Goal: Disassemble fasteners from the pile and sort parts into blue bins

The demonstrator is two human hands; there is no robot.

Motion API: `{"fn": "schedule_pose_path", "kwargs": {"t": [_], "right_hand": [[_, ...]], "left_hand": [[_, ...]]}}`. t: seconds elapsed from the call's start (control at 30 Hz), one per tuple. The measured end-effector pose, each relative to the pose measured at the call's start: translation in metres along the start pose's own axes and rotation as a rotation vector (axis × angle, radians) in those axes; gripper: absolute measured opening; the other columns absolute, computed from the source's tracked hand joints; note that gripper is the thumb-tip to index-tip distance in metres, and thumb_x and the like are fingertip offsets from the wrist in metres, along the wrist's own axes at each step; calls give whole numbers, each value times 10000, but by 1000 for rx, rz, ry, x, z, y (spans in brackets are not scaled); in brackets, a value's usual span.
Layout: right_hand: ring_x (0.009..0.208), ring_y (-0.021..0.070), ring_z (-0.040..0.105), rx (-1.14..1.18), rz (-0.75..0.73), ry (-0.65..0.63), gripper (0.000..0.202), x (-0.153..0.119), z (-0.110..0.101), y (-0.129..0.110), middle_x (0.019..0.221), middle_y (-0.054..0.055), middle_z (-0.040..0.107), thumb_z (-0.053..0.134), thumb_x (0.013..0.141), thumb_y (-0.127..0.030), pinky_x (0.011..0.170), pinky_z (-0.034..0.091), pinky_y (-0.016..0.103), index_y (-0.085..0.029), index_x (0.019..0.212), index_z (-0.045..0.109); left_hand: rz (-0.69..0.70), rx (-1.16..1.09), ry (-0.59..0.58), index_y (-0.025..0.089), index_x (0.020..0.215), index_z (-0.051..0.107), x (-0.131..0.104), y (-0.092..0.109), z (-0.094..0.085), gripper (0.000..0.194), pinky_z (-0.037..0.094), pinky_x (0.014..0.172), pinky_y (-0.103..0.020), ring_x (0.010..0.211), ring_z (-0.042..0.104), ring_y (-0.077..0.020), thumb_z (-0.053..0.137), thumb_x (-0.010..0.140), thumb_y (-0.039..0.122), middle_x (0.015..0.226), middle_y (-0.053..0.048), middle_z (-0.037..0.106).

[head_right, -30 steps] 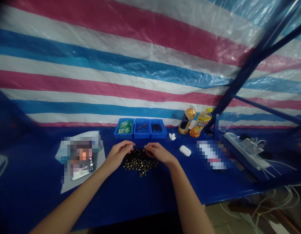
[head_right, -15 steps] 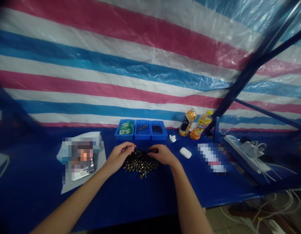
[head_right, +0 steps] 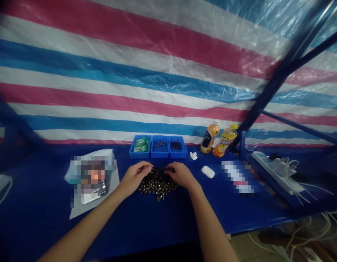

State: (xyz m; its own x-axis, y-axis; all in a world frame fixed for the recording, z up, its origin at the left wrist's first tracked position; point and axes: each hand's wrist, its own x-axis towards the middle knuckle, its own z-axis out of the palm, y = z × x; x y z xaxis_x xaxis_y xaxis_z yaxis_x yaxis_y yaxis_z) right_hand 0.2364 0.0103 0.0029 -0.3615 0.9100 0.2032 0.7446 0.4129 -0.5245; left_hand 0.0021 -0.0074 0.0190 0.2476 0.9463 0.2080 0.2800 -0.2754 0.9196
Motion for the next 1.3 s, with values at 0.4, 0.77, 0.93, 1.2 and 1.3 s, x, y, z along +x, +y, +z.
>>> {"fn": "schedule_pose_path", "kwargs": {"t": [0.4,0.77,0.93,1.2,1.3], "right_hand": [[896,175,588,85,-31,21,153,0,0,7,975,56,605,572,837,-140,861,444,324,-206,882,702],[777,156,581,684,-43,-21,167,1,4,-36,875,24,657,668,815,-324,723,448,280,-189,911,646],[716,138,534,746,-17,-32,240,2,6,-44,815,7,611,650,826,-395,669,416,262,-188,942,619],[703,128,456,610,-22,-13,282,1,8,-46,736,-16,520,493,921,-432,654,362,252,-179,828,579],[680,125,440,683,-2,-27,264,2,8,-45,722,-15,504,524,907,-423,643,348,258,-181,816,580]], "left_hand": [[3,18,-6,192,956,681,0,1,1,273,439,717,-285,799,622,-194,524,888,405,857,-24,690],[173,251,-81,208,889,686,-5,7,6,246,424,693,-261,746,595,-159,486,923,346,816,-7,670],[190,244,-69,208,892,675,-4,6,5,221,418,692,-256,746,591,-149,487,929,318,819,4,666],[214,240,-25,204,906,683,-2,6,4,171,436,700,-259,744,606,-152,552,896,314,822,-2,674],[207,229,-40,207,940,682,-4,6,5,181,442,701,-257,748,614,-154,559,893,331,829,-1,683]]}}
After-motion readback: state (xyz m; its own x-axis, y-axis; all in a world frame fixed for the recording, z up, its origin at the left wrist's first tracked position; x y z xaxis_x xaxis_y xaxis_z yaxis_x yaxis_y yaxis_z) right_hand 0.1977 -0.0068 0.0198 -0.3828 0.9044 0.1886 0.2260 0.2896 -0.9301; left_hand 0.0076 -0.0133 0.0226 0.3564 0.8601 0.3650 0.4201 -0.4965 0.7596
